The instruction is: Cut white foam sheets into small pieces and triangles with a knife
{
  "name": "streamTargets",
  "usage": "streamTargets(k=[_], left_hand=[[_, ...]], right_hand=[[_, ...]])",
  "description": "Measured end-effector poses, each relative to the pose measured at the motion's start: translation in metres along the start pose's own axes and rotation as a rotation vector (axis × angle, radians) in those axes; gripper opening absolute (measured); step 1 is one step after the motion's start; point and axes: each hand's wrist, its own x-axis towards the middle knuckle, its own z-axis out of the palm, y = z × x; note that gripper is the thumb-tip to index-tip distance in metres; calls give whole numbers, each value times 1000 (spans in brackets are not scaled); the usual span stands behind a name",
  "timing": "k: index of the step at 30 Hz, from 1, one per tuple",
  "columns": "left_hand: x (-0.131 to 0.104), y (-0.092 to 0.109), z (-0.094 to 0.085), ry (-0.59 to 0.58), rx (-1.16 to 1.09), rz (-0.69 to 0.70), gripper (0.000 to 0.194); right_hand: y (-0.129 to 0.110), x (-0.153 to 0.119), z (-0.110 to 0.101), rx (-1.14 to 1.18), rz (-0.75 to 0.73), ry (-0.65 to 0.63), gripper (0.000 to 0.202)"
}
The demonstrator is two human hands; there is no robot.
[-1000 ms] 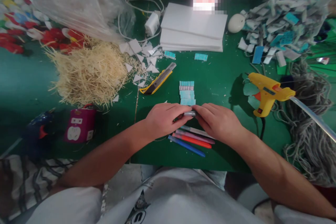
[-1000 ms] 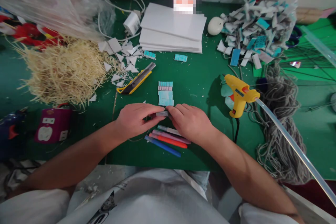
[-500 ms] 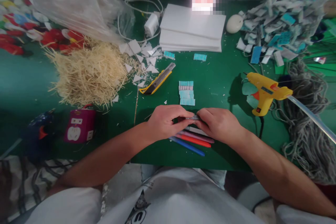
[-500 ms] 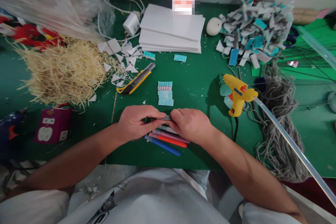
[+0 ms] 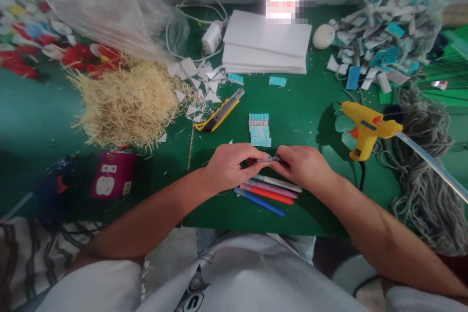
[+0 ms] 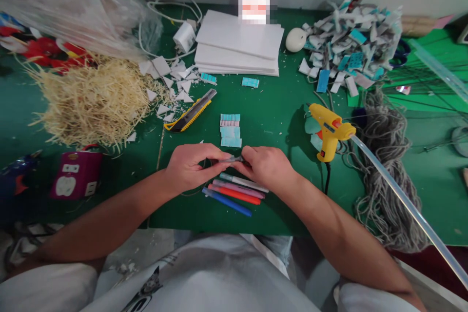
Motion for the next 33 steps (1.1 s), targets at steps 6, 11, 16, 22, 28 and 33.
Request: streamTargets(k=[6,11,16,22,28,33], left_hand=[[5,-6,-6,12,338,210,20],[5,-8,-1,-115,463,328,18],[5,-17,0,-249,469,383,14],[5,-22,-2,-317,452,324,12],[10,-26,-6,-127,340,234,21],[19,-46,-10,-79,364,131,67]], right_hand=[[13,-1,-12,243,105,142,13],[24,-5,-8,372,157,358,52],[21,-5,1,488,47,656,70],[21,-7,-8,317,-99,680,51],[22,-10,-7,413,-204,714,51],[18,-4,3,708,-96,707,42]])
